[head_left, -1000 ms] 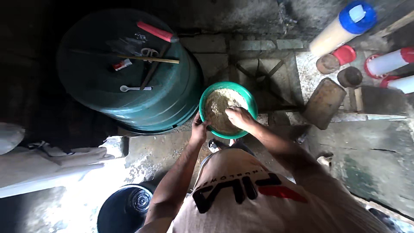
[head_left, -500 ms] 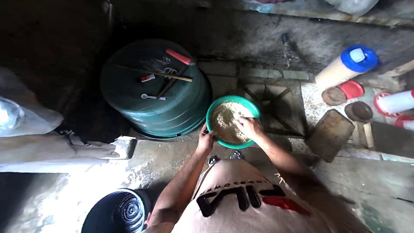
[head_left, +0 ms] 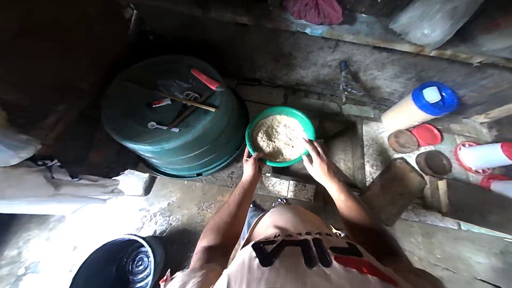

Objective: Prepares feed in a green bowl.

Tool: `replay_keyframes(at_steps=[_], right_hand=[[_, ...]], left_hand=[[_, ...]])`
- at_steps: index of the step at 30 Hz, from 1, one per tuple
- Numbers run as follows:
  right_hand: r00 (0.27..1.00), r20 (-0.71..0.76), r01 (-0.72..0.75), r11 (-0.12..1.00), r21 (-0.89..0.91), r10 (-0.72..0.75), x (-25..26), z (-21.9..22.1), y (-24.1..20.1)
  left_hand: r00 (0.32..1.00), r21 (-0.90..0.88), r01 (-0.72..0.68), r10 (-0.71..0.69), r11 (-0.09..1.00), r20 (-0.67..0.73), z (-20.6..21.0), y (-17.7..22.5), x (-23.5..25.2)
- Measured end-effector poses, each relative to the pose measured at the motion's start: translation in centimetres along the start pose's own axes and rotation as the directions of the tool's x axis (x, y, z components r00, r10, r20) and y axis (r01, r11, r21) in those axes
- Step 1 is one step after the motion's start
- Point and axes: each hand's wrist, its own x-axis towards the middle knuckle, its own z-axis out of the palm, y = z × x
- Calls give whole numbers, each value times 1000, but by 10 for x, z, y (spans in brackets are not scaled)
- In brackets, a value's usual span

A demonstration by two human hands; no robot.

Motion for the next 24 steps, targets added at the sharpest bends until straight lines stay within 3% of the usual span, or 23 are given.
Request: replay_keyframes(at_steps=[7, 13, 16, 20, 24], right_hand=[[969, 92, -236, 968, 79, 229, -93, -29, 54], [862, 126, -502, 862, 71, 491, -148, -41, 76], [865, 119, -498, 861, 101, 487, -141, -35, 71], [925, 26, -377, 912, 163, 378, -97, -25, 65], [957, -6, -288, 956, 64, 289, -62, -28, 40]], left_hand=[[994, -42, -103, 102, 994, -45, 56, -4, 88], [994, 92, -108, 107, 990, 8, 73, -12, 81], [995, 81, -91, 88, 993, 48, 71, -18, 54], [995, 28, -80, 79, 996, 56, 69, -1, 20], [1000, 42, -24, 24, 999, 19, 60, 29, -15]])
